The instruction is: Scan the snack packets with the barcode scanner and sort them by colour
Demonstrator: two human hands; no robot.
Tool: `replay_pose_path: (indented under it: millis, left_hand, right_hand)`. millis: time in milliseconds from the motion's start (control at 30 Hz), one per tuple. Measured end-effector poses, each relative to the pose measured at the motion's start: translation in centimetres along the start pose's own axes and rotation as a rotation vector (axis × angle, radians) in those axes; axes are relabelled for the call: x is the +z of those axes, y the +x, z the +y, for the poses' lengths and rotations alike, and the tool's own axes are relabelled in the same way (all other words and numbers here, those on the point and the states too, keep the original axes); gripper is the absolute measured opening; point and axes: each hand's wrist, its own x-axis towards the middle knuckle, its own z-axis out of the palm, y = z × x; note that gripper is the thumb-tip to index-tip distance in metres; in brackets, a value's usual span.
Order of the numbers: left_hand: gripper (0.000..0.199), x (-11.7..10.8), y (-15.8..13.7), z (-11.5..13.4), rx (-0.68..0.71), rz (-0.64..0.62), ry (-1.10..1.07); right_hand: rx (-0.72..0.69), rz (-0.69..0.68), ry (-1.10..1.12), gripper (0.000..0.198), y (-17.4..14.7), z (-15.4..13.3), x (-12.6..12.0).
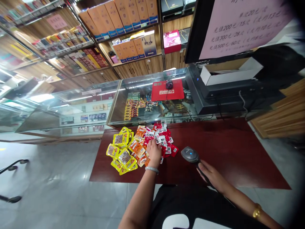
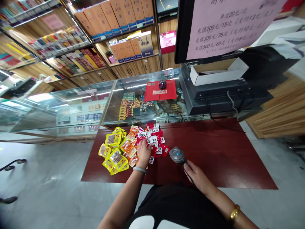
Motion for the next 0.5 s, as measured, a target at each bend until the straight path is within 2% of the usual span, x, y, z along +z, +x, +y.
replay_pose_path:
  millis: [67, 133, 233, 400, 500]
  left_hand:
    - [0.047, -0.8, 1.9, -1.1, -0.075, -0.004, 0.076]
    - [0.057, -1.5, 3.7, -2.5, -0.111, -0.07, 0.158]
    - [0.065, -2.0, 5.7, -3.9, -0.063, -0.186, 0.244]
    - [0.052, -2.7, 7.1, -3.9, -0.007, -0.312, 0.315]
    - [0.04, -3.4, 7.0, -3.8, -0.029, -0.327, 0.193]
  right_hand:
    - [0.003, 0.009, 0.016, 0.064, 0.0, 0.2, 0.1]
    - [0.012, 0.015, 0.024, 0.066, 0.1, 0.4, 0.1]
    - [0.015, 0.007, 0.001, 0.066, 0.3, 0.9, 0.1]
    - [-0.067, -0.009, -0.089, 0.056, 0.9, 1.5, -0.1]
    - [-0.105, -0.028, -0.115, 0.054, 1.2, 1.3, -0.1]
